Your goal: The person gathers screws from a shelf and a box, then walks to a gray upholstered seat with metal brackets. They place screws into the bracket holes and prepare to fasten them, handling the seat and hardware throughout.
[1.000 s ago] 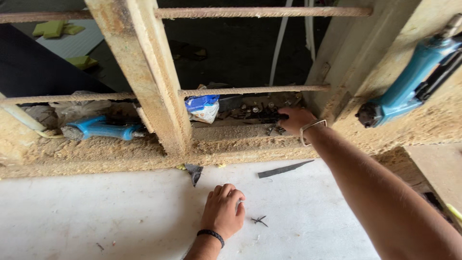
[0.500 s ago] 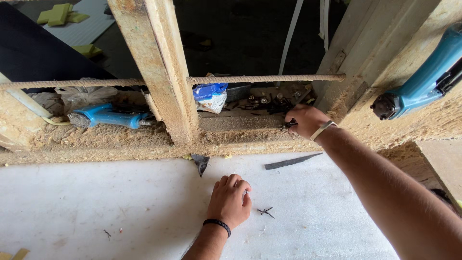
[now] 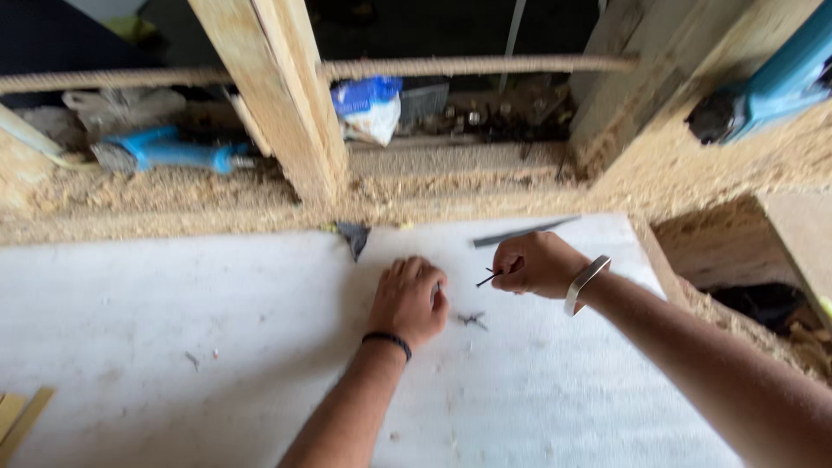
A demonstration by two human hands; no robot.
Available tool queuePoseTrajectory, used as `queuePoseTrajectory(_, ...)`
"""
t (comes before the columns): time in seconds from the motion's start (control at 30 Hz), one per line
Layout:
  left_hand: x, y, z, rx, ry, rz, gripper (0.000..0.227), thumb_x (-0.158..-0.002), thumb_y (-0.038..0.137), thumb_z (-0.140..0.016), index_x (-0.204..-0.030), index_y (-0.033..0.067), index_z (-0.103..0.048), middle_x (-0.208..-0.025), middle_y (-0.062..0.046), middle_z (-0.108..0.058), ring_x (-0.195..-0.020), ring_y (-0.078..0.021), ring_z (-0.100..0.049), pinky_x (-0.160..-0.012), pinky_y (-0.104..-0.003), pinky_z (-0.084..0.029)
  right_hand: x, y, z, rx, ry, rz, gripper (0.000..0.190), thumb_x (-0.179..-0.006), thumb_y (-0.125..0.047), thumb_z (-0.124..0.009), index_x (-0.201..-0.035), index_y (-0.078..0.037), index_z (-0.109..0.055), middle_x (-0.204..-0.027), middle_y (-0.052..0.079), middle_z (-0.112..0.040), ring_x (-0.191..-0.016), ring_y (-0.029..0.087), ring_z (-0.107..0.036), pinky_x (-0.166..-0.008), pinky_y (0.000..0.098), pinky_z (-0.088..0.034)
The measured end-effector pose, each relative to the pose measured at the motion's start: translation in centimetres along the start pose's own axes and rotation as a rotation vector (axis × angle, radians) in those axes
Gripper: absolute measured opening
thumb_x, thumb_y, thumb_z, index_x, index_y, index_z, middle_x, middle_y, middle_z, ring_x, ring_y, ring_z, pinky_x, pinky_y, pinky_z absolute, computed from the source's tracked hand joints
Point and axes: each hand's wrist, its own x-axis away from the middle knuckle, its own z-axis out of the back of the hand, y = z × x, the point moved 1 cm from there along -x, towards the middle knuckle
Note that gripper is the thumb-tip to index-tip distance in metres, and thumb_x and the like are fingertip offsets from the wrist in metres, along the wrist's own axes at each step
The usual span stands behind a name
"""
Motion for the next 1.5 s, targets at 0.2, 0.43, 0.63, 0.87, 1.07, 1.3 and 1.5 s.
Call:
queuePoseTrajectory(0.2, 0.2, -0.3, -0.4, -0.035, -0.015, 0.018, 0.012, -0.08, 0.011, -0.067, -0.091, 0.0153, -0.07, -0.107, -0.004, -0.064, -0.107, -0.0282, -0.058, -0.094, -0.044, -0.046, 2.5, 1.7, -6.3, -0.367, 0.132, 0.089, 0.021, -0.086, -0.018, -0.074, -0.103, -0.008, -0.081, -0.09, 0.004, -0.082, -0.078, 0.01, -0.074, -0.072, 0.0273, -0.061)
queuePoseTrajectory(0.43, 0.0, -0.6, -0.8, -0.057, 0.007, -0.003, 0.036, -0.079, -0.002, -0.063, -0.109, 0.0139, -0.072, -0.11, -0.003, -0.064, -0.108, -0.027, -0.058, -0.096, -0.043, -0.046, 3.3, 3.0, -9.4, -0.481, 0.448, 0.061, 0.024, -0.081, 0.002, -0.064, -0.099, -0.005, -0.079, -0.088, 0.006, -0.078, -0.07, 0.012, -0.067, -0.063, 0.0284, -0.055)
queuePoseTrajectory(0.63, -0.3, -1.1, -1.4, -0.064, -0.014, 0.141, 0.013, -0.091, 0.01, -0.068, -0.101, 0.0166, -0.071, -0.106, -0.005, -0.06, -0.106, -0.0254, -0.058, -0.097, -0.039, -0.049, 3.5, 1.4, -8.8, -0.259, 0.545, 0.177, 0.025, -0.087, -0.002, -0.064, -0.104, -0.011, -0.079, -0.091, 0.003, -0.073, -0.071, 0.009, -0.068, -0.065, 0.0268, -0.056)
queuePoseTrajectory(0.87, -0.3, -1.1, -1.6, -0.129, -0.056, 0.151, 0.011, -0.094, 0.011, -0.067, -0.102, 0.0175, -0.067, -0.11, -0.003, -0.059, -0.107, -0.024, -0.058, -0.097, -0.039, -0.05, 3.8, 1.0, -8.6, -0.253, 0.503, 0.148, 0.032, -0.081, 0.0, -0.063, -0.105, -0.013, -0.08, -0.089, 0.003, -0.073, -0.07, 0.011, -0.067, -0.065, 0.0278, -0.056)
queuePoseTrajectory(1.07, -0.6, -1.0, -1.6, -0.147, -0.082, 0.123, 0.01, -0.091, 0.014, -0.066, -0.101, 0.0181, -0.066, -0.109, -0.005, -0.057, -0.105, -0.0249, -0.056, -0.094, -0.041, -0.047, 4.1, 0.1, -8.7, 0.027, 0.498, 0.365, 0.037, -0.081, -0.001, -0.065, -0.11, -0.02, -0.079, -0.092, 0.003, -0.072, -0.073, 0.014, -0.072, -0.065, 0.0295, -0.061)
queuePoseTrajectory(1.3, -0.2, -1.4, -1.7, -0.15, -0.023, 0.101, 0.002, -0.096, 0.012, -0.062, -0.098, 0.0127, -0.063, -0.108, -0.005, -0.058, -0.103, -0.0246, -0.056, -0.096, -0.04, -0.048, 3.6, 0.0, -9.0, 0.098, 0.495, 0.319, 0.011, -0.094, -0.014, -0.068, -0.103, -0.016, -0.075, -0.098, 0.001, -0.072, -0.077, 0.019, -0.073, -0.066, 0.0331, -0.061)
queuePoseTrajectory(1.5, -0.1, -1.8, -2.2, -0.143, -0.03, 0.093, 0.007, -0.098, 0.017, -0.06, -0.095, 0.0113, -0.064, -0.105, -0.005, -0.059, -0.1, -0.0241, -0.057, -0.093, -0.04, -0.049, 3.4, 0.3, -9.1, -0.003, 0.467, 0.201, 0.013, -0.097, -0.017, -0.065, -0.107, -0.016, -0.073, -0.101, 0.001, -0.074, -0.081, 0.018, -0.075, -0.07, 0.0336, -0.061)
